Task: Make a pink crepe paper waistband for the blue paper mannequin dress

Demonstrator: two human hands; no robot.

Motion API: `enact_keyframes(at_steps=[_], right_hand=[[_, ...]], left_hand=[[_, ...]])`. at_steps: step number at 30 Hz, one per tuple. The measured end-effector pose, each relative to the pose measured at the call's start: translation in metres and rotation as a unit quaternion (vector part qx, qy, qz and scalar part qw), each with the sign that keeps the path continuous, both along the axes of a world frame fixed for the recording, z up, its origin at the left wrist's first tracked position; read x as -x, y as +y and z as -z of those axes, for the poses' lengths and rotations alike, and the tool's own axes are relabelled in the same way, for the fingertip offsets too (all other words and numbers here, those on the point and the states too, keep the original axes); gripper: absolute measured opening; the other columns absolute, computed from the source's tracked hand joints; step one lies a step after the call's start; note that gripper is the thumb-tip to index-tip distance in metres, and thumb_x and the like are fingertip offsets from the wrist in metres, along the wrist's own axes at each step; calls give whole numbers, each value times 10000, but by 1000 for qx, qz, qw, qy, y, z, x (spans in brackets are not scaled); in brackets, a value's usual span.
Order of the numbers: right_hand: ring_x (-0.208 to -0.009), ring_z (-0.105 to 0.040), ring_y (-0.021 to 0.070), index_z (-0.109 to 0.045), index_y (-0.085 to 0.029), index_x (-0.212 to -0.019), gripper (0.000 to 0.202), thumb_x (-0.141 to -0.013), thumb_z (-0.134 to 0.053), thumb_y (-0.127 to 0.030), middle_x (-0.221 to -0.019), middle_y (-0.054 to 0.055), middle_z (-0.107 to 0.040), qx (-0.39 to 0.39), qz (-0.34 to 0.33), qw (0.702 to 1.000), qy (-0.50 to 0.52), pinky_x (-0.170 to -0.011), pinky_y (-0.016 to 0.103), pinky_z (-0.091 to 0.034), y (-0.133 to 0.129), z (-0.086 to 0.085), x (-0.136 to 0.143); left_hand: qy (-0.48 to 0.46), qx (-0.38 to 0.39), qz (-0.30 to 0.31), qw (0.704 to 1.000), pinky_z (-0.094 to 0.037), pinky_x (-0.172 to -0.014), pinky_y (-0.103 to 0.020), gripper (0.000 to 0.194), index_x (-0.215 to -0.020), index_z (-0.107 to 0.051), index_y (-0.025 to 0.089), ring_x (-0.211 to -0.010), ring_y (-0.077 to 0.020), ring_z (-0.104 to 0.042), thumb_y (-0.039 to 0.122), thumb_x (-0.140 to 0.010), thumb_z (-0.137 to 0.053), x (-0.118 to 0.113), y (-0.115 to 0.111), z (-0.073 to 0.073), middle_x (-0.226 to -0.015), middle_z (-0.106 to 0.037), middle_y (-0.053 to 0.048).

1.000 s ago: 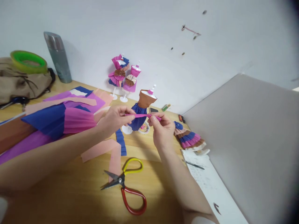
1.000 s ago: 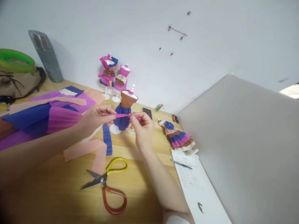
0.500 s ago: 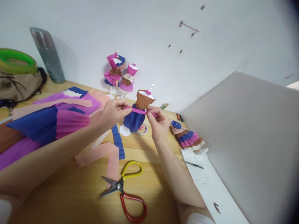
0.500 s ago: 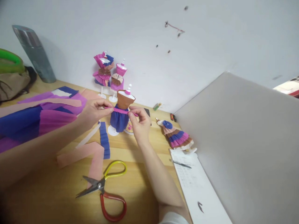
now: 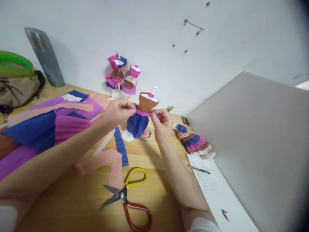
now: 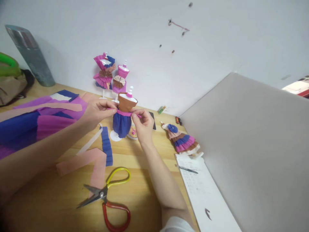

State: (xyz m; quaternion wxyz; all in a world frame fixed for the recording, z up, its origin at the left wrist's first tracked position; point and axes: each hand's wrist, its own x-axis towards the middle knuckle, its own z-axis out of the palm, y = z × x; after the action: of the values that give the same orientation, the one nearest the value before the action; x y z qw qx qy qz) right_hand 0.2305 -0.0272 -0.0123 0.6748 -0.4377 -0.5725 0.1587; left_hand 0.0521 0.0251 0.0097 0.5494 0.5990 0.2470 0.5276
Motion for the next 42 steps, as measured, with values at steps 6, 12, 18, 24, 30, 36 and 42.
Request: enact_keyframes(at_steps=[6,12,18,24,30,36,42], right_hand=[[-786,-669,191,-628,-225,-771,219,-764,-757,-402,-778,18,-704,3,0,999,38,-749,337,-556,7,2,0],[-705,-627,170,-643,-219,-762,251,-718,-792,-416,-697,-6,-660,9,8,997,73,-699,318,-540,14,5,3],[-658,-598,137,-669,-213,-777,246,-721,-835,-386,-687,-28,-641,-8,-27,994,103,-669,282,-518,17,12,1],[-706,-639,146,-714,-219,-784,245,-715,-860,-403,-779,1,-717,-16,-43,994,97,-718,294,-545,14,14,-4],[-692,-645,150,-738,-230,-776,242,-695,-881,-408,-760,-1,-723,-22,-51,993,102,-717,299,-550,15,14,-7],[-720,-648,155,-735,-226,-770,255,-678,-888,-409,-760,0,-718,-7,-65,992,106,-735,301,-546,15,14,-7],[-640,-602,140,-710,-225,-752,282,-636,-889,-409,-683,-19,-677,39,-76,986,140,-672,294,-525,15,12,-5]], left_hand=[[-6,1,-10,1000,-522,-680,-280,139,-639,-706,155,-704,-152,-641,250,-597,-797,-5,9,4,-689,-697,-23],[4,16,12,1000,-517,-651,-266,158,-644,-715,147,-655,-135,-623,250,-590,-821,-3,16,3,-677,-702,-21],[9,21,45,999,-499,-608,-238,175,-649,-721,141,-615,-116,-609,225,-565,-849,1,16,-4,-629,-687,-3],[0,4,49,999,-486,-595,-244,151,-630,-724,145,-627,-127,-610,222,-556,-832,0,18,-3,-651,-706,-18],[16,6,63,998,-496,-601,-254,138,-663,-733,156,-629,-140,-620,235,-593,-822,3,18,-3,-610,-677,-9],[35,3,77,996,-489,-591,-247,142,-644,-715,148,-613,-125,-612,222,-612,-832,8,17,-7,-668,-700,-21],[-13,7,103,995,-480,-568,-243,137,-666,-731,144,-581,-119,-600,213,-611,-836,5,26,0,-628,-687,-15]])
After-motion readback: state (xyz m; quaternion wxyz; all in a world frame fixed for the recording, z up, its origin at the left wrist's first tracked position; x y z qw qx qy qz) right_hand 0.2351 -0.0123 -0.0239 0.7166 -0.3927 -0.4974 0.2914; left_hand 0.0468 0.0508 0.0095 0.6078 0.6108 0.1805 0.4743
